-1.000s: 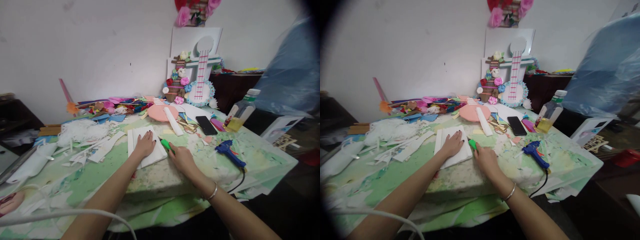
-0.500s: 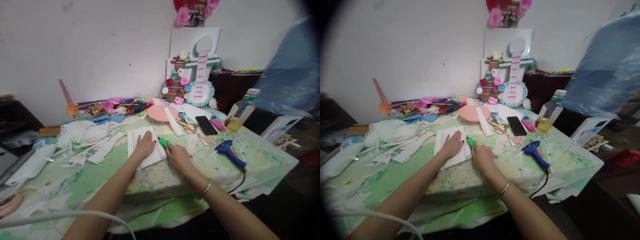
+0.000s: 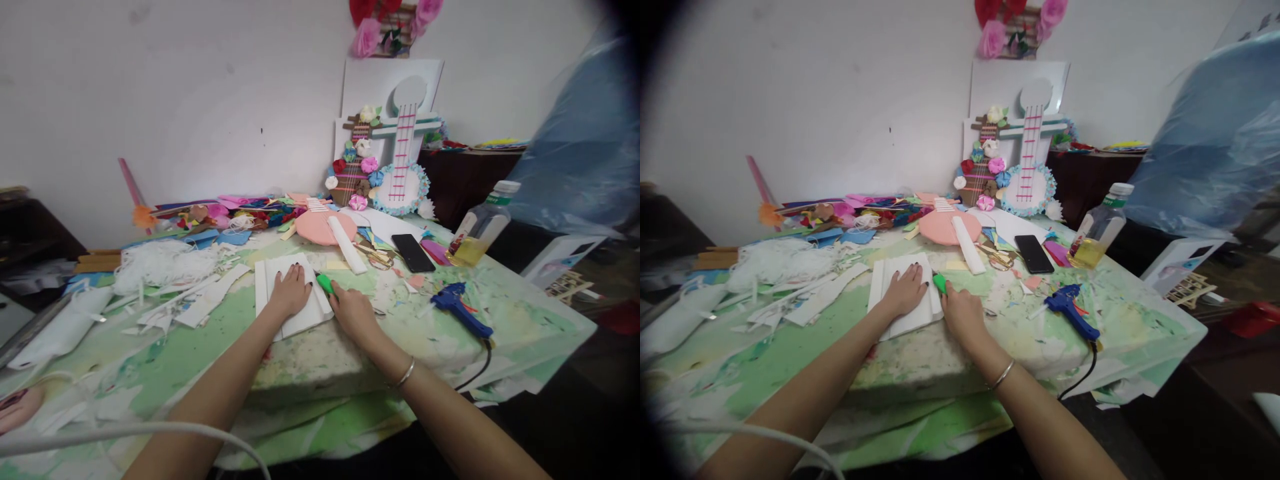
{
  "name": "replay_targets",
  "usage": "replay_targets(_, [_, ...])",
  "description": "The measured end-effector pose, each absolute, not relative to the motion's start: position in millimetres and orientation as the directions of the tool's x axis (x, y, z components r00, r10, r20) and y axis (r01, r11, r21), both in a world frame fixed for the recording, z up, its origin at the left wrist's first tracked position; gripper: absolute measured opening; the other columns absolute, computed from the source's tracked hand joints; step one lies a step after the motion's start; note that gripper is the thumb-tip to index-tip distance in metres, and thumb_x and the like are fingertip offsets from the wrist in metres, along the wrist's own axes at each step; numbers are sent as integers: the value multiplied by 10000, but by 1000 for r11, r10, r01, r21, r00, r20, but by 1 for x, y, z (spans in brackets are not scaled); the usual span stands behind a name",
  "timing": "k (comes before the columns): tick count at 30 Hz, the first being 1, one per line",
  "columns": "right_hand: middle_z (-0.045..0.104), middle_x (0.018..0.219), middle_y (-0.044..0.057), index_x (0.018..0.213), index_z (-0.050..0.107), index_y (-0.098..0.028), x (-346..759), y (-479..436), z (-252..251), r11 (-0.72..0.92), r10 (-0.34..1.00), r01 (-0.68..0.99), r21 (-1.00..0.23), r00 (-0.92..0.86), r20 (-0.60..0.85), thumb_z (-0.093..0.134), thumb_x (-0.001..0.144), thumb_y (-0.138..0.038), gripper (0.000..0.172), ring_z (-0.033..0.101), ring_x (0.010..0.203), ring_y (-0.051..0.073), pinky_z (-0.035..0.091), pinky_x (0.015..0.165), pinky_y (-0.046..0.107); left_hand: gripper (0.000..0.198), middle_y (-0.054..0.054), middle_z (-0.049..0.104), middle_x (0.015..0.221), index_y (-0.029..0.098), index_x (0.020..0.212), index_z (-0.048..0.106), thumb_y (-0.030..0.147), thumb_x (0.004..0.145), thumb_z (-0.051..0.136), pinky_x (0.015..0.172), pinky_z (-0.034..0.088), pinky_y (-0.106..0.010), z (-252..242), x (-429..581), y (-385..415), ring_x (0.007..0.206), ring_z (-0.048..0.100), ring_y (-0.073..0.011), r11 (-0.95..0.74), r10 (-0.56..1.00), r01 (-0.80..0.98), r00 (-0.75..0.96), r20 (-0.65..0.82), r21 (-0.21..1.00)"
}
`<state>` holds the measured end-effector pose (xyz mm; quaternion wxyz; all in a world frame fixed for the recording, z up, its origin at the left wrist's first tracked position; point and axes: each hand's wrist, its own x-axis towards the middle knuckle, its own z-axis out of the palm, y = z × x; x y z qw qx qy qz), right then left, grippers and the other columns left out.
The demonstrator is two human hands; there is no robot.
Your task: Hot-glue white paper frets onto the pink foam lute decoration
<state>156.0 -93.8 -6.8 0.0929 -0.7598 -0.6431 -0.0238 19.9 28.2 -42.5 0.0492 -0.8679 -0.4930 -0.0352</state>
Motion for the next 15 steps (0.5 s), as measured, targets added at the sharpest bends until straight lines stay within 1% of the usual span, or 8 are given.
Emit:
replay_targets(5, [694, 891, 112, 1338, 445, -242, 158, -95, -11, -161, 970, 981, -110, 178, 163, 348, 943, -351, 421, 654, 820, 232, 436, 719, 305, 595, -158, 209, 1507, 27, 1424, 236, 348, 925, 194, 1100, 190, -512, -42, 20, 28, 1393, 191, -242, -509, 853, 860, 510, 110, -41])
replay_targets(11, [691, 890, 109, 1335, 449, -244, 157, -89, -11, -158, 970, 982, -108, 174, 168, 349, 940, -365, 425, 657, 792, 237, 437, 691, 304, 585, -154, 215, 1507, 40, 1425, 240, 341, 924, 201, 1099, 194, -512, -41, 19, 28, 1395, 187, -244, -513, 850, 857, 515, 110, -50])
replay_targets(15, [693, 889, 104, 1331, 452, -250, 159, -86, -11, -148, 972, 983, -112, 166, 168, 342, 941, -371, 423, 657, 793, 232, 434, 686, 293, 594, -159, 217, 1505, 23, 1424, 231, 338, 921, 203, 1099, 194, -513, -42, 19, 28, 1392, 197, -246, -514, 849, 856, 516, 115, -48])
